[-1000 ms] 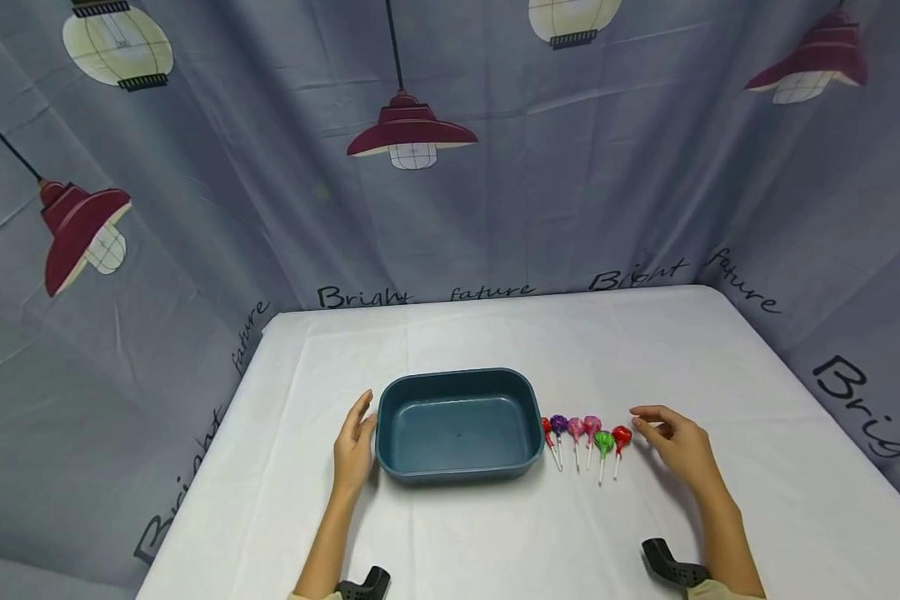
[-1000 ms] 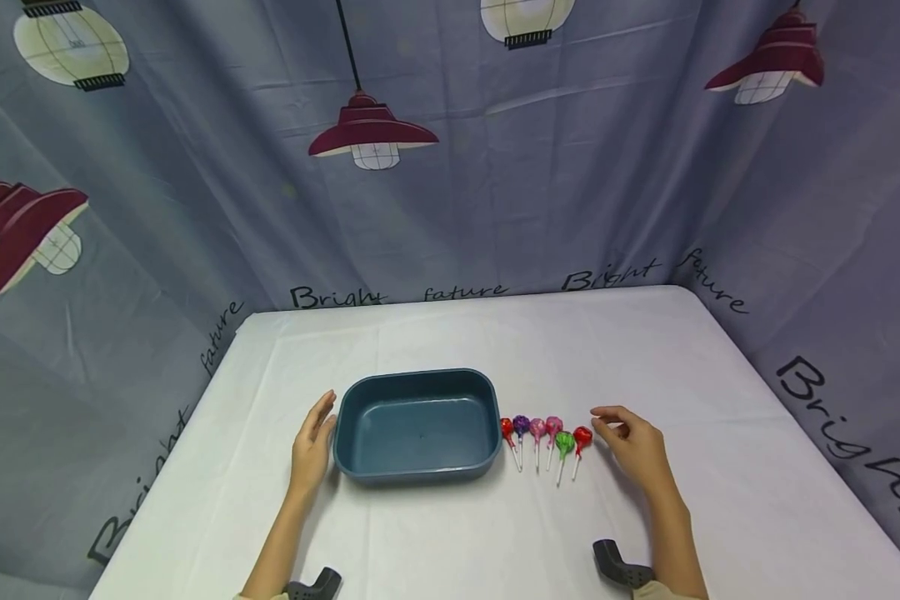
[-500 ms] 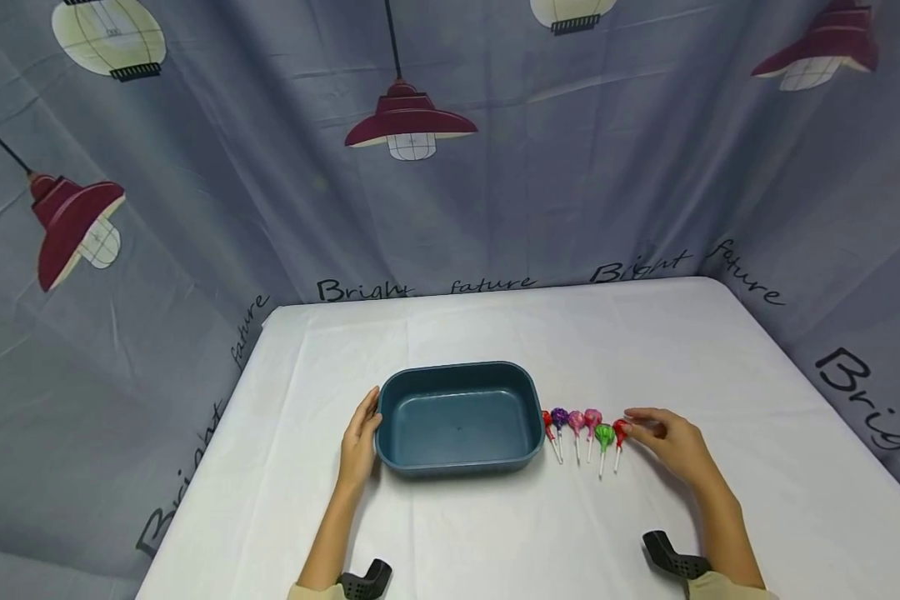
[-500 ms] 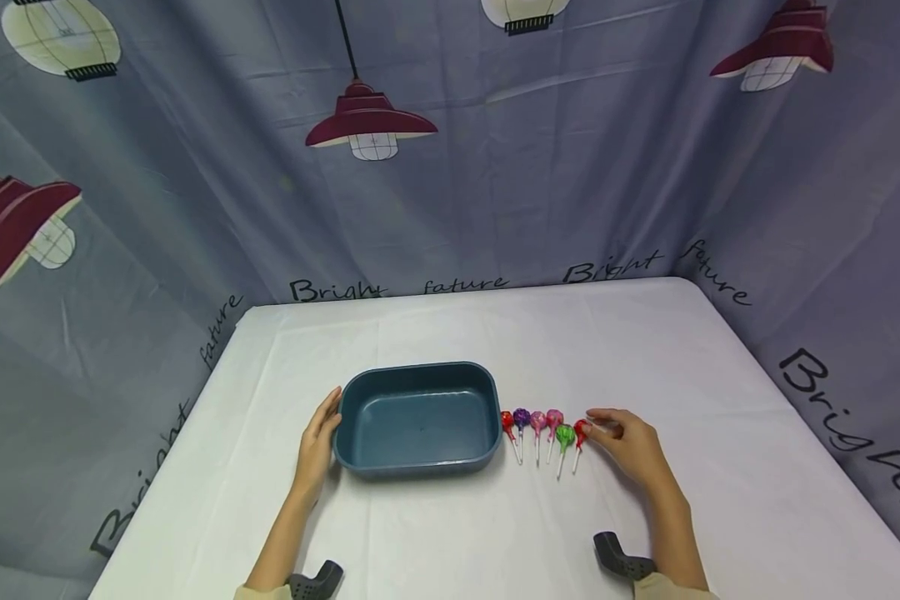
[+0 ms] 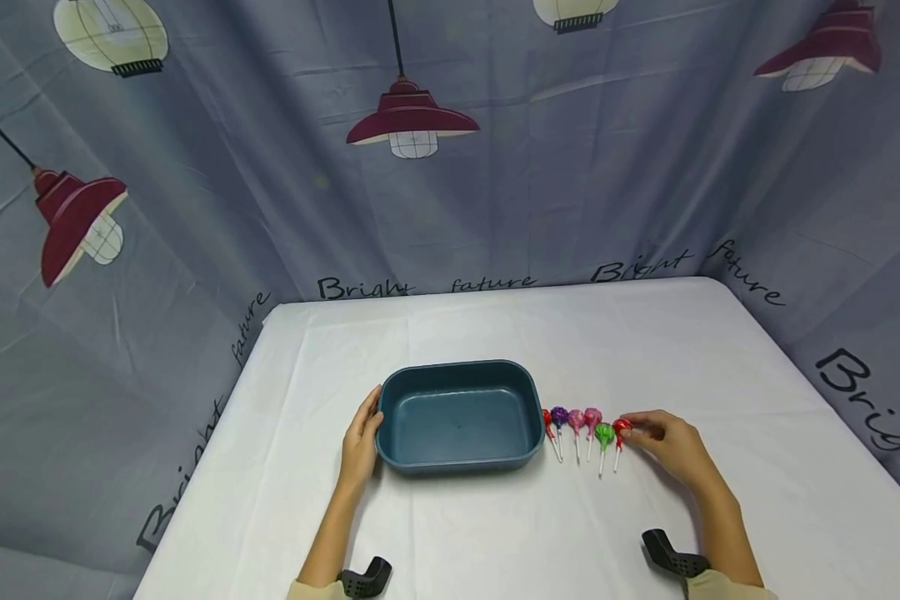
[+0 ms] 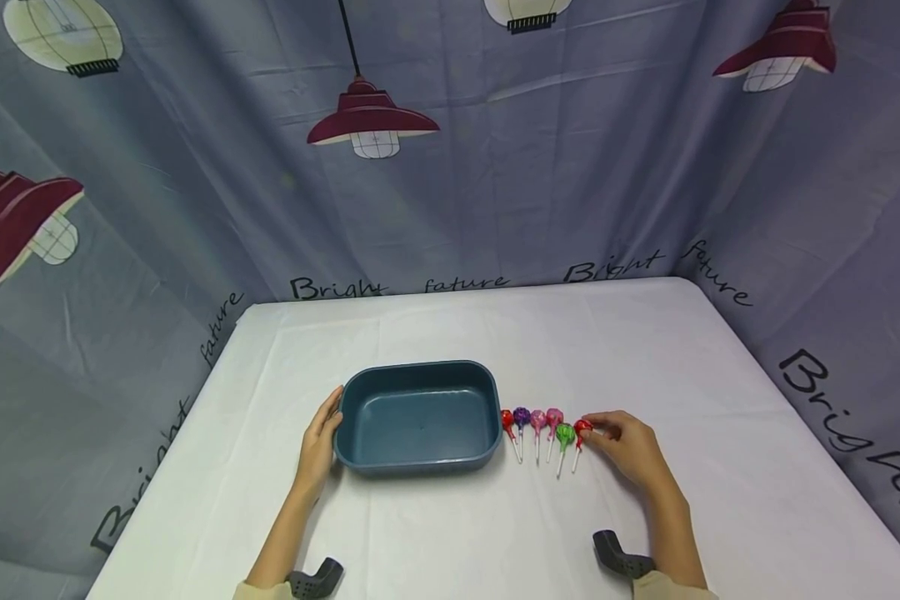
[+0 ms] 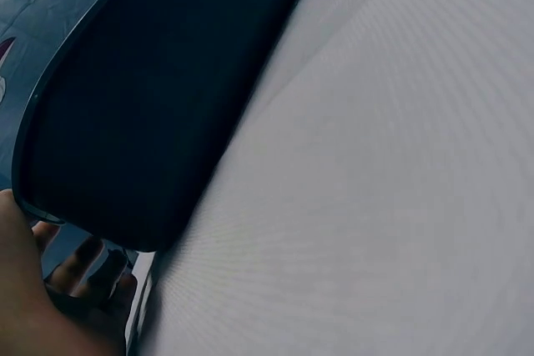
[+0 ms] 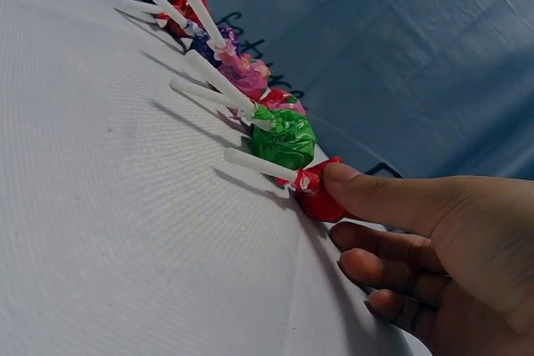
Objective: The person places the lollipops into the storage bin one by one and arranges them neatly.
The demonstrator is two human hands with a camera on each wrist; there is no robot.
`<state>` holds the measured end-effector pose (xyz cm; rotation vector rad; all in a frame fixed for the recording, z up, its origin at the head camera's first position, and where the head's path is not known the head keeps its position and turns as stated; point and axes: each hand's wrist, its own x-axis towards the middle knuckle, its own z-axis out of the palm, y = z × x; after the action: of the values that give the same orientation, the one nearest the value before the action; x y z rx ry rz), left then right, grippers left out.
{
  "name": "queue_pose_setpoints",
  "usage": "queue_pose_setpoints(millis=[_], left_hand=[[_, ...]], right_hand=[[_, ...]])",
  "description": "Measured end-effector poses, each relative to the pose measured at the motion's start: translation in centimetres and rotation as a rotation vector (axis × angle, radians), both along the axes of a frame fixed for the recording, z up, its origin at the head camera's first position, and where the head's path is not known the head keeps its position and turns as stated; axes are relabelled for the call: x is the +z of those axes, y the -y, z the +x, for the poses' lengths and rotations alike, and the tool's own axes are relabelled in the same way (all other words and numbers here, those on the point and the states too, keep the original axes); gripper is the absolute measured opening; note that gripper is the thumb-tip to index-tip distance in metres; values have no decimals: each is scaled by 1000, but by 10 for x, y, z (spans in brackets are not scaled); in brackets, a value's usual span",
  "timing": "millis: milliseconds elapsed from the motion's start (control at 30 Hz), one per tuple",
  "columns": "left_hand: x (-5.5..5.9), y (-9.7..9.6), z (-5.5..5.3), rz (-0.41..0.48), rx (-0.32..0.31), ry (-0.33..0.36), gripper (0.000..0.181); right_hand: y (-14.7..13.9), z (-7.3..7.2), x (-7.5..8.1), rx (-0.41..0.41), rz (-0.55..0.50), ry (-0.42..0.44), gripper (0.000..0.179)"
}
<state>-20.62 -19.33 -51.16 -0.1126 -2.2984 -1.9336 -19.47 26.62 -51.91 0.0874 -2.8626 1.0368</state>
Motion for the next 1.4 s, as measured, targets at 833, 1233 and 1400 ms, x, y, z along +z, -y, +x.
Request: queue_pose_setpoints(millis=[833,1233,1400], left_hand=[[-19,4,-8,-71,63,-33,40],[-15,3,-8,-72,65,-42,41],[-14,2,-6,-87,72,-37,41]], right_hand=[[-4,4,11,48,-47,56,34],[-11,6,13,142,-325,116,39],[-9,7,16,186,-449,114,40]])
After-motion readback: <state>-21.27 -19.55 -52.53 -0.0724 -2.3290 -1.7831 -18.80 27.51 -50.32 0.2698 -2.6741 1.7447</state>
